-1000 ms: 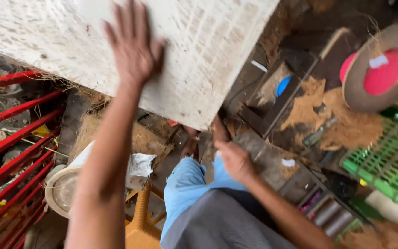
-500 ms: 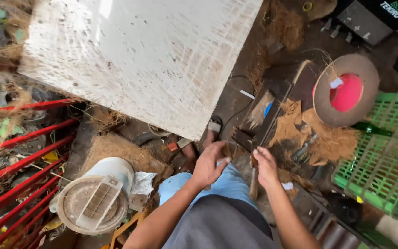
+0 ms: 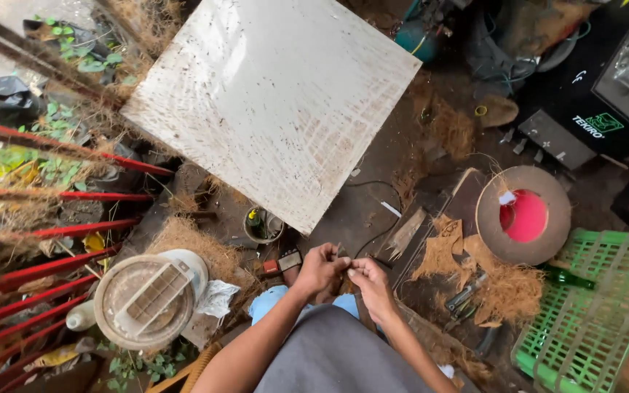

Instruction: The person scrapes a large white board with a knife, removing debris and residue from the surface. The person repeatedly scrapes different areas of the board, occasionally pausing to wipe the surface with their hand.

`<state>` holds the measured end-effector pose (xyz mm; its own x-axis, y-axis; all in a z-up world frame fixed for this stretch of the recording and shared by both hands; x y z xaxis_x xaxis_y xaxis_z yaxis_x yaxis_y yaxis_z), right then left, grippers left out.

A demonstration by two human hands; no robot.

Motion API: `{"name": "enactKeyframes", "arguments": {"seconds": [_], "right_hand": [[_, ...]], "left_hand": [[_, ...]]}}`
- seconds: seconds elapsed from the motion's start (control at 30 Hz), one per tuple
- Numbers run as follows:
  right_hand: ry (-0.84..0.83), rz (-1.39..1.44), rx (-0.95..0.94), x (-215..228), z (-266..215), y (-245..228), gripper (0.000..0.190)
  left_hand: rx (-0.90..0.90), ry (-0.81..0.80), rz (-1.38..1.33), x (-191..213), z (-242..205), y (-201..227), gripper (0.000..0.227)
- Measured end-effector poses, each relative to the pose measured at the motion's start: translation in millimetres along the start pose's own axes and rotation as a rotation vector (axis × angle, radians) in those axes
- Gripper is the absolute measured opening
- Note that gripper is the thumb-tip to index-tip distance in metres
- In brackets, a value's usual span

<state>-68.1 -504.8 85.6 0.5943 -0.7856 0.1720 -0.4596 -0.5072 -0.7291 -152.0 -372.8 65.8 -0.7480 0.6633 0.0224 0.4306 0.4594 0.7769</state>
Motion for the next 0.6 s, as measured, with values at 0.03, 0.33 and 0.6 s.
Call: {"name": "enactKeyframes", "arguments": {"seconds": [0.03, 0.33, 0.6], "right_hand": [[-0.076, -0.041, 0.029, 3, -1, 5, 0.018], [-0.605, -0.516, -0.097, 52, -56, -25, 0.031], [-0.485, -0.282, -0.201, 105, -46, 5, 0.012]], "left_hand": [[-0.001, 0.007, -0.017, 2, -3, -4, 0.027], [-0.067, 0.112, 0.201, 29, -64, 24, 0.044], [-0.1, 0.174, 0.347, 30, -82, -16, 0.049]]}}
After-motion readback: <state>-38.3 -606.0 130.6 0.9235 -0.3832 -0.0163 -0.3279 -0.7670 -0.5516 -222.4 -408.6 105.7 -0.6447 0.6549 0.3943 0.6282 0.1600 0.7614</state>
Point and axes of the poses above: each hand's wrist, its own z-axis towards the middle knuckle, its own x-axis out of the back of the hand, y = z × x, the point moved 4 cm from there along z, towards the middle knuckle, and after that the axes turned 12 degrees about y, right-handed, at the moved point
